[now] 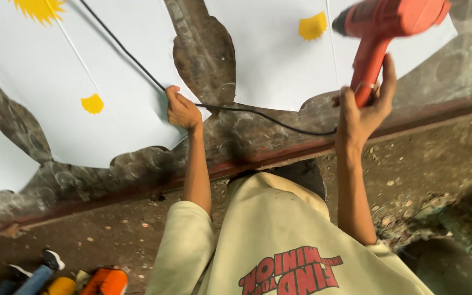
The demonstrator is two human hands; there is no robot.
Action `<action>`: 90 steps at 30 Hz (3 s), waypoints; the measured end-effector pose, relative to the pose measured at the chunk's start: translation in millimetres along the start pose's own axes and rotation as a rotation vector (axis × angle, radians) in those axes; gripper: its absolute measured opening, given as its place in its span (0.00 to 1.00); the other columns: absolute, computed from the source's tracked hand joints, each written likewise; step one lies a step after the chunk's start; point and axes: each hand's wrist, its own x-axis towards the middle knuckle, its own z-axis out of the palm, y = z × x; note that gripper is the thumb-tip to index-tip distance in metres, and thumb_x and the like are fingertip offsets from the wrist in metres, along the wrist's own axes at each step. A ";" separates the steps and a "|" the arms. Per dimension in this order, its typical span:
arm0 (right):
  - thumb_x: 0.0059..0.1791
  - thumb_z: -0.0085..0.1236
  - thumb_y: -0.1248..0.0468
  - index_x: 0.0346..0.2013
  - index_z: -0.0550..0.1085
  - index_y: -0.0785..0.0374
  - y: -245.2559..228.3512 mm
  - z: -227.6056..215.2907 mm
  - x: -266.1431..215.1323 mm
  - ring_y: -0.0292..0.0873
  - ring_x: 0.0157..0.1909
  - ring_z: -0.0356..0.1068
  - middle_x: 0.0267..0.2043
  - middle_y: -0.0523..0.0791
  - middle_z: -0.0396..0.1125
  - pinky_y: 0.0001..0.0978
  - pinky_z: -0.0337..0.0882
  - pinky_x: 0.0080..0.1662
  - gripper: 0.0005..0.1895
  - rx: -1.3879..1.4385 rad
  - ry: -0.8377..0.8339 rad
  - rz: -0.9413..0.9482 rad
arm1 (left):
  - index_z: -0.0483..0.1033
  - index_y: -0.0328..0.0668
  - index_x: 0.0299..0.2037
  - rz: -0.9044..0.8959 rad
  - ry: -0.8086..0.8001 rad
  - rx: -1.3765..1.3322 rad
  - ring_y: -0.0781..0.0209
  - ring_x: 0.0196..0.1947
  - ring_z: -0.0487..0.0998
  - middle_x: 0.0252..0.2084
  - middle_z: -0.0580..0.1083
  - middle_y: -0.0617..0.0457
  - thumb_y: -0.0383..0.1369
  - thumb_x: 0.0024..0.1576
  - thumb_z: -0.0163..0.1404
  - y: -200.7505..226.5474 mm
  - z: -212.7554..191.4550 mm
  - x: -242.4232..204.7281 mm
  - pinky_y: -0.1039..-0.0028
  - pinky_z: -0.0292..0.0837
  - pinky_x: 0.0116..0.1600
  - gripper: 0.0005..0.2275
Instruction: The person uses a red heat gun to apply heat to yellow painted areas on white paper sheets attached to a wooden surface. The person moves the heat gun back and forth over the painted spots while holding the power cord with the other hand.
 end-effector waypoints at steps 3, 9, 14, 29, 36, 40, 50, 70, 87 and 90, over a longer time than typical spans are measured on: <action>0.53 0.50 0.79 0.77 0.56 0.66 -6.3 -1.9 -8.3 0.37 0.35 0.71 0.51 0.52 0.70 0.27 0.75 0.38 0.37 -0.047 -0.046 0.062 | 0.72 0.54 0.43 0.035 0.042 0.036 0.48 0.24 0.77 0.27 0.77 0.52 0.28 0.65 0.41 0.6 1.8 -2.7 0.57 0.63 0.27 0.07; 0.54 0.51 0.79 0.77 0.54 0.65 5.1 -10.7 17.9 0.37 0.35 0.69 0.51 0.53 0.69 0.26 0.74 0.38 0.37 -0.068 -0.199 0.042 | 0.65 0.52 0.62 -0.001 0.034 0.014 0.49 0.20 0.76 0.21 0.74 0.52 0.31 0.68 0.44 -3.4 6.1 -5.2 0.58 0.63 0.27 0.13; 0.54 0.50 0.78 0.77 0.51 0.64 10.3 -17.2 39.4 0.38 0.36 0.71 0.58 0.55 0.69 0.28 0.75 0.38 0.38 0.034 -0.199 0.063 | 0.54 0.41 0.69 0.006 0.068 -0.007 0.53 0.20 0.77 0.23 0.75 0.56 0.32 0.66 0.48 -6.2 4.1 -5.8 0.62 0.67 0.26 0.23; 0.51 0.49 0.79 0.78 0.55 0.64 19.7 93.5 206.4 0.37 0.35 0.70 0.44 0.47 0.67 0.29 0.77 0.39 0.39 0.151 -0.267 -0.176 | 0.67 0.42 0.59 0.058 0.093 0.077 0.47 0.23 0.78 0.27 0.77 0.52 0.33 0.67 0.48 9.5 -2.1 3.6 0.58 0.69 0.28 0.13; 0.50 0.46 0.80 0.78 0.57 0.64 13.4 133.6 244.1 0.36 0.33 0.70 0.45 0.47 0.69 0.28 0.77 0.37 0.39 0.112 -0.335 -0.144 | 0.70 0.42 0.53 0.009 0.063 0.134 0.50 0.20 0.75 0.23 0.74 0.53 0.32 0.67 0.49 21.2 -7.3 7.6 0.60 0.66 0.25 0.08; 0.51 0.48 0.80 0.78 0.55 0.63 19.8 149.5 247.5 0.37 0.33 0.71 0.48 0.48 0.70 0.28 0.76 0.38 0.40 0.022 -0.252 -0.251 | 0.72 0.41 0.51 -0.023 0.050 0.118 0.51 0.18 0.73 0.21 0.72 0.53 0.32 0.67 0.49 26.3 -9.0 10.5 0.61 0.64 0.24 0.07; 0.51 0.49 0.78 0.77 0.56 0.63 20.6 157.3 250.0 0.38 0.33 0.71 0.49 0.49 0.72 0.29 0.76 0.37 0.39 0.156 -0.222 -0.129 | 0.71 0.40 0.53 -0.050 0.023 0.126 0.51 0.18 0.74 0.22 0.73 0.53 0.32 0.67 0.48 22.8 -8.7 9.2 0.62 0.64 0.24 0.08; 0.50 0.51 0.79 0.78 0.56 0.67 -1.9 87.5 180.0 0.37 0.38 0.71 0.54 0.52 0.71 0.28 0.76 0.38 0.40 0.215 -0.176 -0.030 | 0.69 0.45 0.53 -0.024 0.070 0.115 0.45 0.23 0.78 0.26 0.77 0.49 0.35 0.68 0.45 17.8 -5.7 5.2 0.58 0.68 0.26 0.07; 0.47 0.52 0.75 0.73 0.62 0.71 5.5 -7.3 142.1 0.37 0.30 0.69 0.33 0.45 0.62 0.29 0.73 0.34 0.37 0.034 -0.299 -0.152 | 0.69 0.41 0.48 -0.251 -0.018 -0.630 0.62 0.21 0.76 0.21 0.74 0.49 0.30 0.66 0.48 22.7 -9.9 -20.8 0.70 0.68 0.29 0.05; 0.45 0.52 0.74 0.71 0.63 0.68 -4.4 -80.2 84.2 0.37 0.29 0.70 0.32 0.46 0.67 0.28 0.72 0.33 0.37 0.032 -0.367 0.002 | 0.70 0.38 0.49 -0.230 0.039 -0.878 0.71 0.20 0.66 0.20 0.67 0.57 0.29 0.67 0.49 54.5 -16.9 -55.7 0.77 0.60 0.27 0.05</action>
